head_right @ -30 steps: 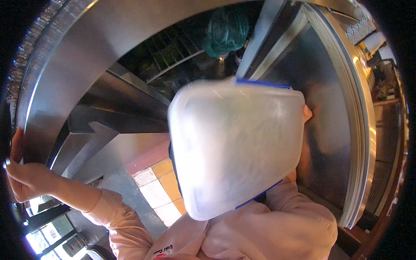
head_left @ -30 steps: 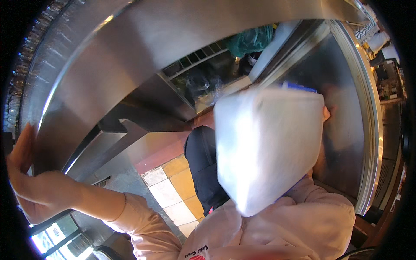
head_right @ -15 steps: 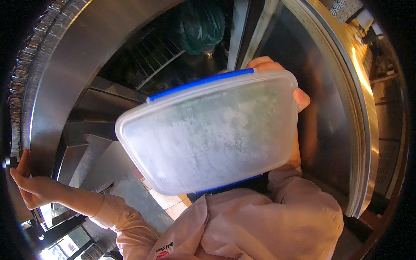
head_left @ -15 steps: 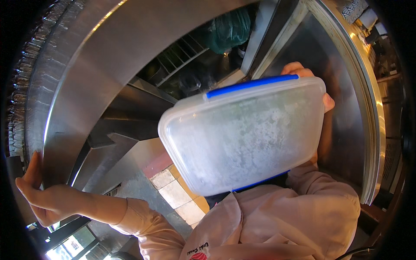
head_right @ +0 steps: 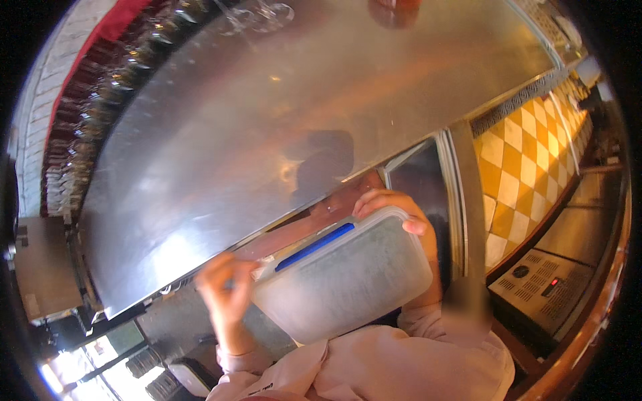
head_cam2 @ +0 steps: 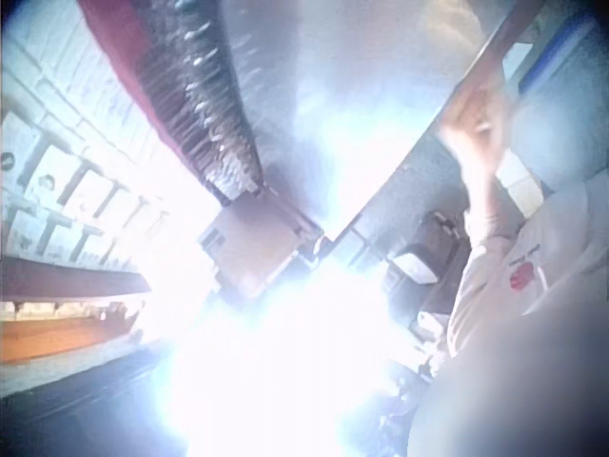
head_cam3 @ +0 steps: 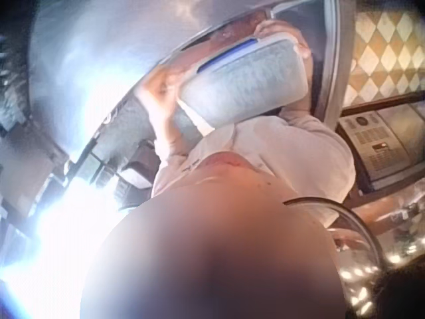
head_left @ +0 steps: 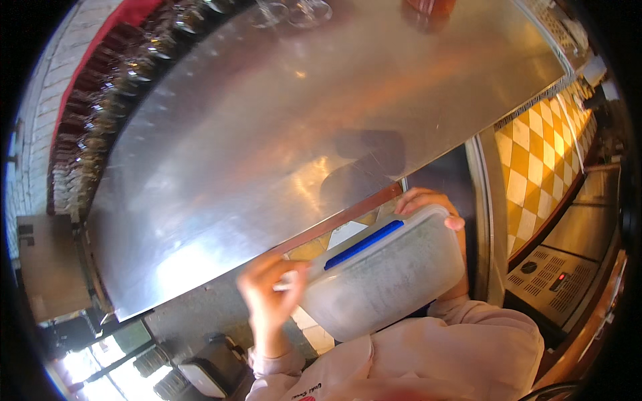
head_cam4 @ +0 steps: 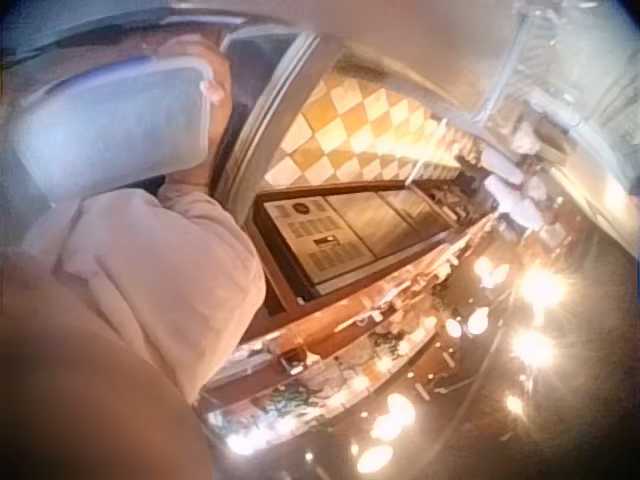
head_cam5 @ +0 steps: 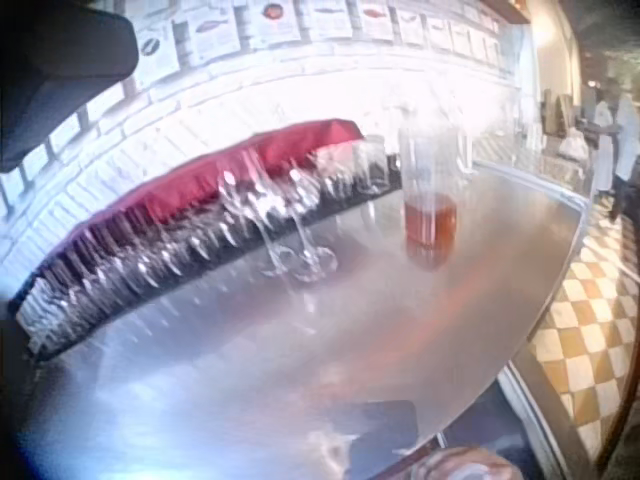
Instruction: The person retrieves a container of herbs from a refrigerator, tears the herbs, and places them into a glass. They then add ice, pour a carbonated beverage, and garnish the drink with lime slices and herbs.
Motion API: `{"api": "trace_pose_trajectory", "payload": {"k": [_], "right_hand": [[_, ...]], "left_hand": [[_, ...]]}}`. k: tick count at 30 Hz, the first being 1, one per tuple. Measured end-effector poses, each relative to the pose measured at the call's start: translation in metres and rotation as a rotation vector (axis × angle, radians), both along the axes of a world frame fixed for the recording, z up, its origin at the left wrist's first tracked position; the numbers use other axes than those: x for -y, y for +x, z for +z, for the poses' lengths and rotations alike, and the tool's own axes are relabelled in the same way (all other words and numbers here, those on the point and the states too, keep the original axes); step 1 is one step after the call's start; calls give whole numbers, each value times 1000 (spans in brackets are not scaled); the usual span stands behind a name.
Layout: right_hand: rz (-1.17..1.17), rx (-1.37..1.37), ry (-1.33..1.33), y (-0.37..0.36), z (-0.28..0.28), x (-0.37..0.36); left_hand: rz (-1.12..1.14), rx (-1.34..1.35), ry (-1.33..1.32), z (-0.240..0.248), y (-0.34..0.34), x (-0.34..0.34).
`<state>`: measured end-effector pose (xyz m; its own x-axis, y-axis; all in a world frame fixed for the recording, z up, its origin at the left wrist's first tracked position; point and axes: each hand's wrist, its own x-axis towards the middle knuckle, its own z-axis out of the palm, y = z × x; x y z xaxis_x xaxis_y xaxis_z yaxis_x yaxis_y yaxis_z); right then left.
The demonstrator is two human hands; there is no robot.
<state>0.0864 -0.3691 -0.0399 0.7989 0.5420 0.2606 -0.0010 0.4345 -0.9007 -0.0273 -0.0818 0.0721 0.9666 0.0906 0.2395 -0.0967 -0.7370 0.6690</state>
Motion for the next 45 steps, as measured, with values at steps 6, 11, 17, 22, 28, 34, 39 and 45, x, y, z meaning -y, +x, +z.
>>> {"api": "trace_pose_trajectory", "payload": {"k": [6,11,17,22,28,34,39,45], "right_hand": [[181,-446,-45,-20,160,-29],[245,-902,-267,-52,254,-65],[371,-928,-671,-68,190,-45],[613,-490,-1111,-65,122,-29],[752,329,-1480,-56,49,4],[808,1074,-1543,-89,43,-36],[356,1384,-1743,-115,50,-114],[1061,160,-1338,-169,136,-258]], "left_hand": [[-76,-699,-310,87,1,9],[-132,-977,-578,135,-29,-1],[85,-881,-688,132,-102,-9],[494,-725,-853,141,-216,-7],[938,-532,-1068,148,-338,15],[1314,-71,-1394,132,-430,6],[1303,69,-1465,100,-464,-73],[1129,-54,-1394,98,-445,-166]]}}
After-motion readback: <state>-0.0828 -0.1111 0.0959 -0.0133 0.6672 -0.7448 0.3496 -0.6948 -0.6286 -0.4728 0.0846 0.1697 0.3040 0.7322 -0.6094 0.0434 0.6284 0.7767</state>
